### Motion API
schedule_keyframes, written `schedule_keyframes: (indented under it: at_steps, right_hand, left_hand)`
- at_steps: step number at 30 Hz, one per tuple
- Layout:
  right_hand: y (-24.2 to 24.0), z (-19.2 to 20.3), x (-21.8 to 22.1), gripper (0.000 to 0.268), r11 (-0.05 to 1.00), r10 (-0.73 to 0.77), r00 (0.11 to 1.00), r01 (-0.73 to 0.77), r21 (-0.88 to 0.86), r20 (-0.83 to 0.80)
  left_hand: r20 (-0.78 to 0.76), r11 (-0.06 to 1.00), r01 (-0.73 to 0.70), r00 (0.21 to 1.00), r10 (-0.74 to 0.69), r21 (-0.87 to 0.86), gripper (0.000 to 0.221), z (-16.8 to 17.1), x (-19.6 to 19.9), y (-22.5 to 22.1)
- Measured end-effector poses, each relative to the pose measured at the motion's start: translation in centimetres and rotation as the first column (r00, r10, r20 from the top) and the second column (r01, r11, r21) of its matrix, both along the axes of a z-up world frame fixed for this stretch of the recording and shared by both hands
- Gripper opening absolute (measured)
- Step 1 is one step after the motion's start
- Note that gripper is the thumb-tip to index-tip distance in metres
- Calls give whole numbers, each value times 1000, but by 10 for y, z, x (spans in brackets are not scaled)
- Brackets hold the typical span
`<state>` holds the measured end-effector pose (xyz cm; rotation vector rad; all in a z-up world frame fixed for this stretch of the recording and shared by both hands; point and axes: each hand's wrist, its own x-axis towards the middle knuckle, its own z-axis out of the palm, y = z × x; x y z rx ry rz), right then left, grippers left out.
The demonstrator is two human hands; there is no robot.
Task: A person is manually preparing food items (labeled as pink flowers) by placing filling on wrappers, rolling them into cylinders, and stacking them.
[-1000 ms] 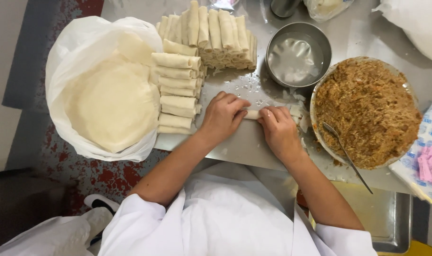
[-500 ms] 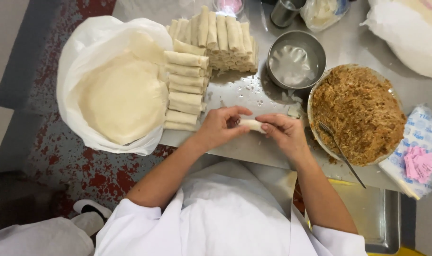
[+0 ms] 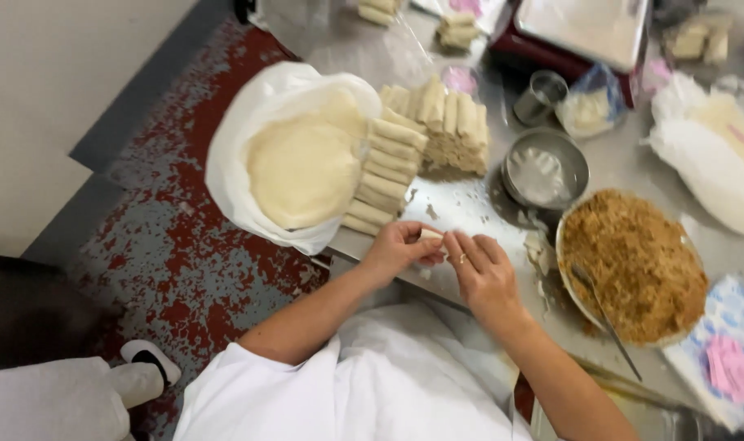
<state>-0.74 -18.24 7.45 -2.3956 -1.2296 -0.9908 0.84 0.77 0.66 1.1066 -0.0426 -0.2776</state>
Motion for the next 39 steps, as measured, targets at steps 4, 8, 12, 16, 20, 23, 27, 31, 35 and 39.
schedule_keyframes:
  at_steps: [4, 8, 12, 16, 20, 23, 27, 31, 35, 39]
  right_hand:
    - [24, -21, 54, 28, 987, 67, 987, -44, 155, -148]
    - [70, -47, 117, 19, 949, 171, 980, -135, 286, -105]
    - [101, -46, 136, 11, 968, 139, 989, -124, 217, -51]
    - [46, -7, 139, 15, 769, 95, 754, 359, 529, -650]
    - [-80, -59, 194, 14, 809, -566, 820, 573, -135, 90]
    - [-109, -73, 217, 20, 542, -776, 631, 675, -500, 10]
    - [-120, -70, 224, 18, 452, -852, 513, 619, -642, -105]
    - [-95, 5, 203, 29, 663, -713, 701, 667, -339, -14]
    - [-41, 67, 180, 20, 369, -893, 419, 468, -803, -166]
    - [4, 82, 188, 35, 546, -753, 615, 387, -743, -233]
  left_hand:
    - [7, 987, -121, 992, 122, -104, 58, 23, -16, 27]
    - [111, 975, -188, 978, 175, 118, 48, 16, -35, 56]
    - [469, 729, -465, 855, 222, 502, 21, 34, -51, 92]
    - [688, 457, -637, 722, 73, 620, 18, 30, -44, 134]
    - [794, 67, -792, 600, -97, 607, 31, 36, -32, 146]
    - [747, -93, -758, 652, -132, 645, 73, 34, -18, 142]
    - [799, -133, -813, 582, -154, 566, 83, 8, -7, 149]
    - [799, -207, -825, 562, -213, 526, 70, 11, -2, 158]
    - [810, -124, -833, 554, -192, 540, 60, 25, -6, 159]
    - [827, 89, -825, 546, -133, 559, 46, 47, -13, 167]
